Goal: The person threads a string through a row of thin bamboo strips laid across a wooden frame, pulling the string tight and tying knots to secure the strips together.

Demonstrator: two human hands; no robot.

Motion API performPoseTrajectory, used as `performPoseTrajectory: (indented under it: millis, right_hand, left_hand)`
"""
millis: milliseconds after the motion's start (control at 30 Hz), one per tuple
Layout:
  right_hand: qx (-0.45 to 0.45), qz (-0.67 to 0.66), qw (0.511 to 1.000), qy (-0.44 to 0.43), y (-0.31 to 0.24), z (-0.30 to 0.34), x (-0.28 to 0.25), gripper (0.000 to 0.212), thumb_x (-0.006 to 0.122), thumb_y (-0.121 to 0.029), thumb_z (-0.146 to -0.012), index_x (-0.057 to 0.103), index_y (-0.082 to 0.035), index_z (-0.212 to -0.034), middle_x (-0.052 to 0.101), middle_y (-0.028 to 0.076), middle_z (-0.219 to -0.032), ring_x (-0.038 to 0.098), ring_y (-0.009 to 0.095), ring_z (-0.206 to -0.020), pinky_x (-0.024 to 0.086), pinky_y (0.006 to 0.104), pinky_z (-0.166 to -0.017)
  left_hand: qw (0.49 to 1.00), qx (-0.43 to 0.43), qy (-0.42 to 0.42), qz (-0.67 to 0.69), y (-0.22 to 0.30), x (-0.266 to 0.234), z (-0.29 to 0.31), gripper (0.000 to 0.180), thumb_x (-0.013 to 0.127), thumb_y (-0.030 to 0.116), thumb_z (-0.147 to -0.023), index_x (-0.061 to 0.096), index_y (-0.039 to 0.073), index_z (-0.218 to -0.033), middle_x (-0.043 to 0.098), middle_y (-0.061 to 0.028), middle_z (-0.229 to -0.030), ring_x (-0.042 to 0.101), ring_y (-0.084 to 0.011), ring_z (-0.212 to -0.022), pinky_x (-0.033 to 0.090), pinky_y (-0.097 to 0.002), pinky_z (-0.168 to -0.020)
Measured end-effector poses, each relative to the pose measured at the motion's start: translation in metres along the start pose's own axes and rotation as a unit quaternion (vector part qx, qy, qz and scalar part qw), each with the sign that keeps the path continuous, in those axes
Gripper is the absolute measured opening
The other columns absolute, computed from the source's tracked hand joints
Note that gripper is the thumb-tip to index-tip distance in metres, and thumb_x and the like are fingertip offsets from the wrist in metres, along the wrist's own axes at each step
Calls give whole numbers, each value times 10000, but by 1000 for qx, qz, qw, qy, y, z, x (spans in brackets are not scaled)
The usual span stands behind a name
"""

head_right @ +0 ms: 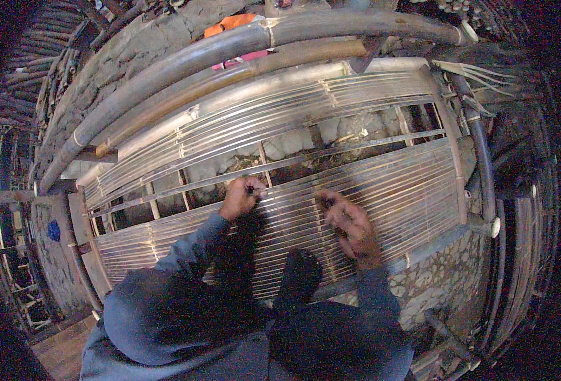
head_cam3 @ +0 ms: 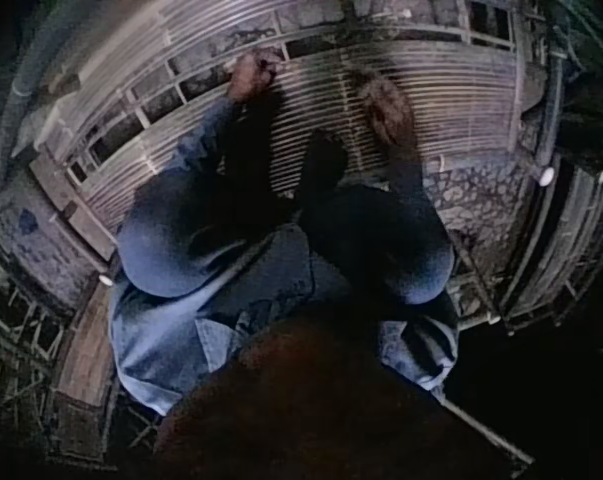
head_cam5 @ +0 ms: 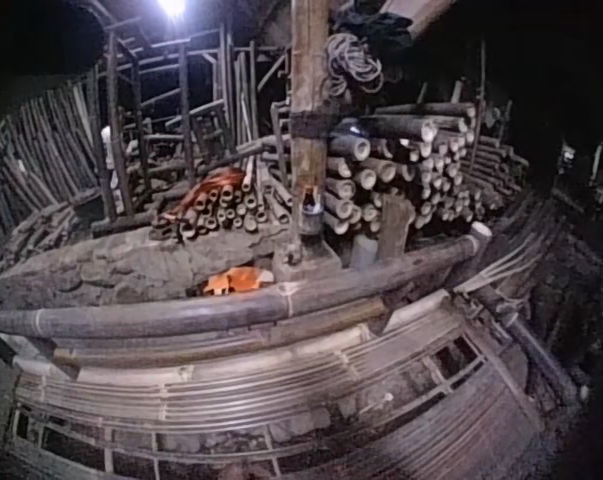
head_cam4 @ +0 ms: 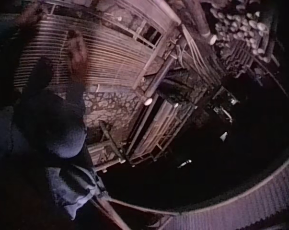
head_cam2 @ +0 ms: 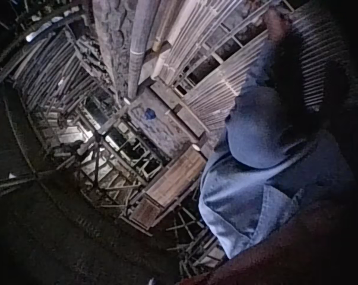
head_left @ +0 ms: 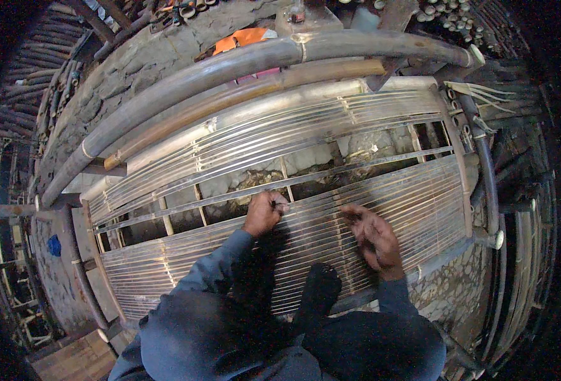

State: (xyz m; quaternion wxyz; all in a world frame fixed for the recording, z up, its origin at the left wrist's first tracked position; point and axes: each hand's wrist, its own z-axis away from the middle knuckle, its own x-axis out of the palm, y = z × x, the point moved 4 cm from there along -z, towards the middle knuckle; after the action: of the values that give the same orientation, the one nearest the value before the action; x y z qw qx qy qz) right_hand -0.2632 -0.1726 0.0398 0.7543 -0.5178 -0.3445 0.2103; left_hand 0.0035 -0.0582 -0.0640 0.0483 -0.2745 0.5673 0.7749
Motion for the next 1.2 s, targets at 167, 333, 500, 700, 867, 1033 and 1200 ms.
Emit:
performPoseTrajectory:
  millis: [167, 333, 500, 700, 867, 1033, 1200]
  right_hand:
    - [11, -77, 996, 51, -9, -6, 32, 364, 591, -317, -1021, 564, -30, -798, 559, 65, -741, 583, 193, -746, 493, 418, -921]
    - [4, 87, 993, 78, 1, 27, 20, 329, 567, -243, -1039, 575, 0, -818, 592, 80, -750, 595, 184, -698, 523, 419, -900]
    - [-80, 144, 984, 72, -34, -25, 6, 283, 555, -214, -1041, 662, 23, -930, 708, 112, -898, 627, 146, -771, 537, 335, -829]
    - [-137, 392, 907, -71, 10, -135, 40, 141, 584, -64, -946, 650, 44, -1008, 705, 172, -942, 701, 315, -855, 553, 429, -755]
    - [-66, 660, 737, -128, 59, -186, 62, 143, 626, -45, -851, 665, 63, -937, 694, 267, -941, 688, 453, -899, 553, 515, -745]
    - [-45, 628, 745, -222, 92, -201, 71, 121, 665, -50, -785, 654, 49, -855, 690, 273, -856, 685, 449, -860, 554, 513, -732]
    - [-25, 518, 791, -323, 156, -228, 58, 104, 672, -34, -793, 663, 22, -881, 709, 214, -818, 698, 338, -743, 553, 410, -684]
  left_hand:
    - [999, 38, 22, -6, 0, -8, 6, 87, 763, 92, -796, 736, 19, -835, 703, -180, -774, 699, -355, -753, 534, -448, -702]
    - [964, 92, 95, -229, 35, -18, 27, 378, 773, 157, -795, 666, 78, -1149, 657, -184, -1051, 619, -377, -1014, 464, -486, -878]
    - [964, 110, 12, -240, 43, -31, 6, 602, 763, 231, -828, 537, 90, -1368, 598, -194, -1210, 533, -403, -1169, 395, -491, -989]
    - [991, 25, 111, -75, 25, -14, -5, 326, 676, 228, -926, 620, 55, -1196, 689, -205, -900, 676, -407, -851, 525, -469, -764]
    - [990, -80, 87, -75, -17, -10, -25, 328, 660, 206, -898, 653, 88, -1204, 701, -232, -1055, 678, -425, -988, 527, -491, -853]
    - [979, -142, 31, -146, -13, -3, -37, 340, 664, 207, -837, 695, 139, -1169, 687, -260, -1050, 659, -449, -1010, 511, -533, -939]
    - [981, -133, -22, -143, -47, 4, -54, 247, 674, 186, -807, 727, 73, -1020, 690, -270, -1036, 652, -463, -1017, 475, -540, -1017]
